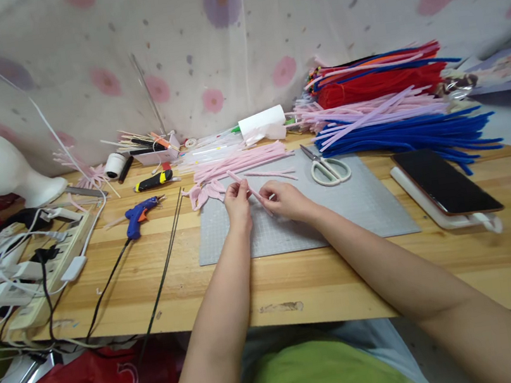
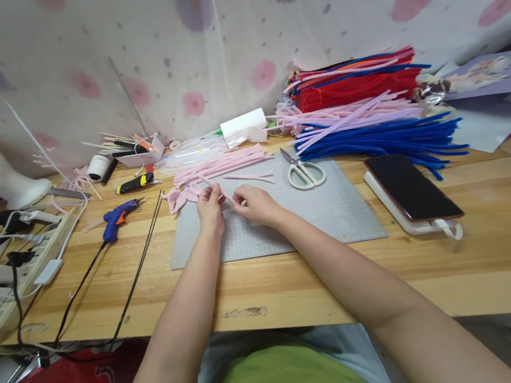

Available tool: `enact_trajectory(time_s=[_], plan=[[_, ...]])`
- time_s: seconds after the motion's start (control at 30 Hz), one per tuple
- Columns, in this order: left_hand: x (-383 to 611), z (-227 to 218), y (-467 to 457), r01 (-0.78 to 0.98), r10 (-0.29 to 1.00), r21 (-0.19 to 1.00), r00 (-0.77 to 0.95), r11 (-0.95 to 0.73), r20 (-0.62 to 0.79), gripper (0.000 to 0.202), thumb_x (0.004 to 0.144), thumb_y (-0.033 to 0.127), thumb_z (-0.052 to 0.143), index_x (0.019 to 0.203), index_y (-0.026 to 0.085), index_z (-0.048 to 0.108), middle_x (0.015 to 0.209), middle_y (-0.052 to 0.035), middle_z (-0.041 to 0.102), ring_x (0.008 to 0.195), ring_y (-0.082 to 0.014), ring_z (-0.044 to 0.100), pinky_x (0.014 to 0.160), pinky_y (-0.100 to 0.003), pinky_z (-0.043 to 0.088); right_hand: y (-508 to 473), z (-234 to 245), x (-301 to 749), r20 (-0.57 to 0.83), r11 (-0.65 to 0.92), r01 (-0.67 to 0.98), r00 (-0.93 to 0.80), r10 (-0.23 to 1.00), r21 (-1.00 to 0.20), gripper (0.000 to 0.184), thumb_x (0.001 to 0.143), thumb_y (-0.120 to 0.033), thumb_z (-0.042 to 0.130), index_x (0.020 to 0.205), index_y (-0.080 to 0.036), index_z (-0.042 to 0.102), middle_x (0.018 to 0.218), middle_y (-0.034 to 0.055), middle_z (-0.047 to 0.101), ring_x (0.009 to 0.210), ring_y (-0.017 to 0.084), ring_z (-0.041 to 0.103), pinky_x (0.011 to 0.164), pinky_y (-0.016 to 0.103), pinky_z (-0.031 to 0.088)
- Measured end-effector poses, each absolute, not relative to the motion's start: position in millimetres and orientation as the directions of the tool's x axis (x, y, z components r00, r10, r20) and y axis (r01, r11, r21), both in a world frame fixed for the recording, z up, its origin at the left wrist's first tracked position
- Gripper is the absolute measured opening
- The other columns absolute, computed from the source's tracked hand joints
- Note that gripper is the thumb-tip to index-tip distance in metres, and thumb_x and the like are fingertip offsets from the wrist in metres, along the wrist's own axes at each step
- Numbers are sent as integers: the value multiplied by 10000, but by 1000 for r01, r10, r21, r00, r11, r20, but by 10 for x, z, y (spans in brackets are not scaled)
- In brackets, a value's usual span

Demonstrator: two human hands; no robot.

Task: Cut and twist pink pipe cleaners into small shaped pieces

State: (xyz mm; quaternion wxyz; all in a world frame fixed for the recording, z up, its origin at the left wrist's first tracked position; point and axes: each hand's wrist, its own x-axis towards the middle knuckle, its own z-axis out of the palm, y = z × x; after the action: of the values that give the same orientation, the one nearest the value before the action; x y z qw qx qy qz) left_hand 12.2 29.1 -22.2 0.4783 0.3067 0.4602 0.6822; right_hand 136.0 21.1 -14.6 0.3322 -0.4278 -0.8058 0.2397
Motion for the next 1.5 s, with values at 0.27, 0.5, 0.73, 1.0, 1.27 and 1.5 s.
enact_trajectory(time_s=[0.27, 0.5, 0.73, 1.0, 1.27, 1.5], plan=[[71, -234, 310, -439, 928, 895, -358, -75, -98, 269, 665, 349, 644, 648, 159, 455, 601, 49, 478, 532, -37, 468, 572, -186, 392, 206, -114, 1373, 326, 518, 341, -484, 812, -784, 135, 726, -262, 511, 626, -180, 471, 813, 36, 478, 736, 130, 483, 627, 247, 405], [90, -181, 250, -553, 943, 830, -310, -78, -118, 320, 610, 365, 697, 662, 151, 465, 565, 58, 500, 533, -42, 494, 578, -181, 409, 221, -72, 1355, 74, 100, 71, -306, 949, -992, 309, 802, -451, 399, 732, -173, 513, 707, 4, 513, 600, 95, 454, 550, 226, 371], [39, -161, 242, -659, 987, 751, -143, -40, -73, 240, 636, 317, 694, 703, 147, 539, 561, 45, 552, 543, -68, 563, 658, -229, 449, 184, -73, 1393, -49, -79, -26, -575, 817, -997, 284, 722, -429, 560, 659, -155, 522, 543, -29, 498, 466, 60, 373, 459, 207, 263], [65, -162, 174, -624, 994, 775, 102, 98, -44, 225, 736, 357, 591, 745, 135, 627, 689, -22, 631, 682, -107, 602, 652, -223, 462, 203, -74, 1390, 1, -47, -104, -422, 906, -993, 295, 677, -430, 607, 643, -170, 473, 504, -54, 487, 433, 54, 384, 453, 204, 289], [30, -152, 170, -645, 992, 755, 72, 123, -100, 84, 738, 222, 582, 727, 144, 610, 671, -9, 623, 690, -97, 606, 684, -216, 443, 196, -99, 1372, 25, -5, -70, -415, 909, -998, 290, 691, -426, 586, 619, -172, 469, 467, -52, 492, 423, 62, 400, 444, 205, 293], [11, -141, 184, -693, 995, 716, 28, 89, -96, 59, 740, 146, 556, 695, 142, 595, 665, -3, 620, 652, -80, 596, 702, -222, 454, 186, -84, 1361, 72, 64, -32, -438, 896, -997, 272, 699, -413, 578, 638, -179, 454, 479, -52, 501, 421, 64, 403, 450, 213, 309]])
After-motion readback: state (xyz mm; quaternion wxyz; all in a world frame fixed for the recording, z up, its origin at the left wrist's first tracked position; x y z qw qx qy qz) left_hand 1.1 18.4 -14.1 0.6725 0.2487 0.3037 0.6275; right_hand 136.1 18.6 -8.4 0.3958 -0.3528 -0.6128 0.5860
